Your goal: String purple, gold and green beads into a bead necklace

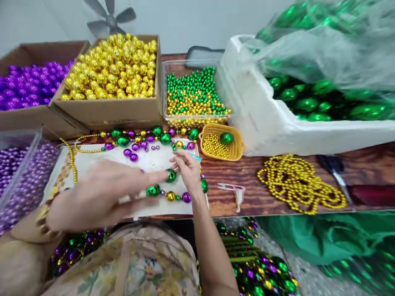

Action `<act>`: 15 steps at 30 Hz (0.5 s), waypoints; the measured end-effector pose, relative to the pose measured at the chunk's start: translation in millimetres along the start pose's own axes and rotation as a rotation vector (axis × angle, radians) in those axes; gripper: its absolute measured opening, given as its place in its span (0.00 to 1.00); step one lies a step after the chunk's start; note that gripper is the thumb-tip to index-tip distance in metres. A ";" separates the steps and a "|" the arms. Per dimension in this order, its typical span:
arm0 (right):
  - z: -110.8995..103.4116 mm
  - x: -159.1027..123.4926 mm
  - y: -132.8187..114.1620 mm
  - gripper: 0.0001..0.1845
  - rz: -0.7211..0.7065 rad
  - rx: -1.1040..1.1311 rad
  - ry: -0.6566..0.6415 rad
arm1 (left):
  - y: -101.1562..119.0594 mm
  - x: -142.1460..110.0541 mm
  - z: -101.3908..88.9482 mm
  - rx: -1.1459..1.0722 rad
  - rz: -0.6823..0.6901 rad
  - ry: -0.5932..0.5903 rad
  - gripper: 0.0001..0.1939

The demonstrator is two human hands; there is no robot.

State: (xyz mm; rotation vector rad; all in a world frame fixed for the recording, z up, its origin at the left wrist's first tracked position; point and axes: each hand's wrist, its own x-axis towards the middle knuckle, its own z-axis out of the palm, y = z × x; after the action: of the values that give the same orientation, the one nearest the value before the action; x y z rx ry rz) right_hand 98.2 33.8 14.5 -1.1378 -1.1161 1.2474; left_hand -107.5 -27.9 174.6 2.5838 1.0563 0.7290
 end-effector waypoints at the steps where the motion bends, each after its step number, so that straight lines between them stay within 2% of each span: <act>1: -2.2 0.9 0.2 0.12 -0.003 0.025 0.030 | -24.2 8.0 11.1 0.011 -0.021 0.029 0.15; 4: -7.1 -1.5 4.8 0.12 -0.001 0.144 0.147 | -104.2 20.0 53.1 0.088 -0.239 0.076 0.13; 6: -8.0 -7.4 10.5 0.12 0.013 0.232 0.235 | -145.8 22.4 82.7 0.181 -0.393 0.015 0.13; 7: -7.8 -11.0 13.5 0.12 0.021 0.260 0.269 | -158.7 24.4 97.0 0.213 -0.426 -0.032 0.14; 8: -7.3 -14.8 16.1 0.12 0.028 0.277 0.292 | -165.9 27.9 110.8 0.245 -0.429 -0.081 0.15; 10: -5.8 -21.7 19.7 0.12 0.040 0.282 0.309 | -165.6 39.3 136.6 0.299 -0.386 -0.192 0.16; 13: -4.8 -29.3 21.1 0.11 0.041 0.267 0.321 | -147.6 60.3 168.4 0.334 -0.259 -0.336 0.15; 15: -6.0 -32.9 20.8 0.11 0.041 0.251 0.327 | -138.3 69.7 183.5 0.348 -0.220 -0.375 0.16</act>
State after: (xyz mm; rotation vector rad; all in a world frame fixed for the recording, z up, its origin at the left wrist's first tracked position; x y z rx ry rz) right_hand 101.3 0.8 -6.8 -1.1266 -0.6756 1.1454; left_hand -46.6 110.6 -11.9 2.6645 1.4038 0.0006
